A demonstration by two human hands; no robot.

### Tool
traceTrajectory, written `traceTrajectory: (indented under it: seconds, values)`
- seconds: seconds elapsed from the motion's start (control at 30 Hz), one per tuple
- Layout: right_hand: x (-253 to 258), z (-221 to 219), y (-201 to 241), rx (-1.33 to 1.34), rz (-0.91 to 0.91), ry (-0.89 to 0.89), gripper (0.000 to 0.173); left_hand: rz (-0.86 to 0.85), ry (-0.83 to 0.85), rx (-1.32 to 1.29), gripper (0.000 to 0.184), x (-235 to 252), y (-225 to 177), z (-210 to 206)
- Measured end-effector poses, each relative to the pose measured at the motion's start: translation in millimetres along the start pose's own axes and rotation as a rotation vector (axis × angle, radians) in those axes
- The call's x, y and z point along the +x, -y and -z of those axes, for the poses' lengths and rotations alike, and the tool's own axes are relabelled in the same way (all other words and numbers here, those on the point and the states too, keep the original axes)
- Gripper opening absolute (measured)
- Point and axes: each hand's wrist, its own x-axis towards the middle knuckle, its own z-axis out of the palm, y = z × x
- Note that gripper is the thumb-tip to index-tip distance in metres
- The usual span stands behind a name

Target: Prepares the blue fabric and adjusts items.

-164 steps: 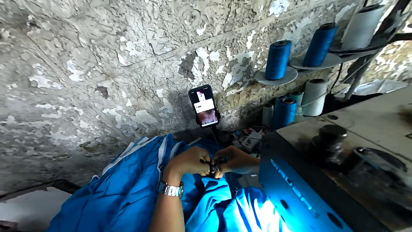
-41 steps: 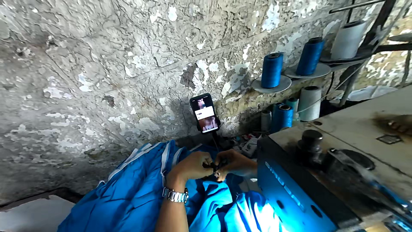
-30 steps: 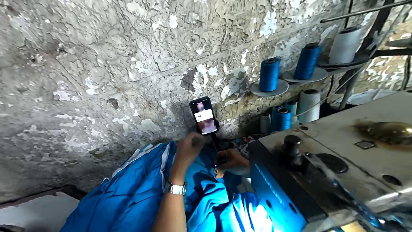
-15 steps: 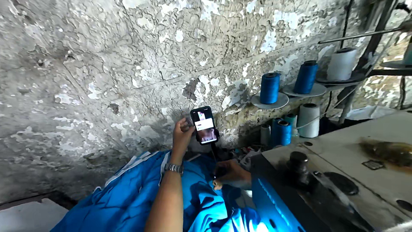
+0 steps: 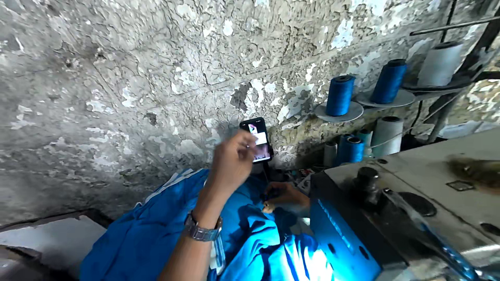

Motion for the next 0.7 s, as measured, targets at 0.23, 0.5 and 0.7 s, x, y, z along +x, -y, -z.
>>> traceTrajectory:
  seconds: [0.23,0.5,0.7]
  values:
    - [-1.5,-0.9,4.4,0.073,0.024,0.018,0.022,0.383,0.446,-0.134,0.076,-59.6,67.1,-44.7]
    - [0.2,-5.5,2.1,-0.08,0.088,-0.064,0.025,0.406,0.29,-0.226,0.036,-66.5,67.6,-55.1]
    - [4.7,-3.3,-8.9,-0.011,0.151,-0.096,0.021,0.386,0.348,-0.23,0.036,-67.8,62.7,-67.9]
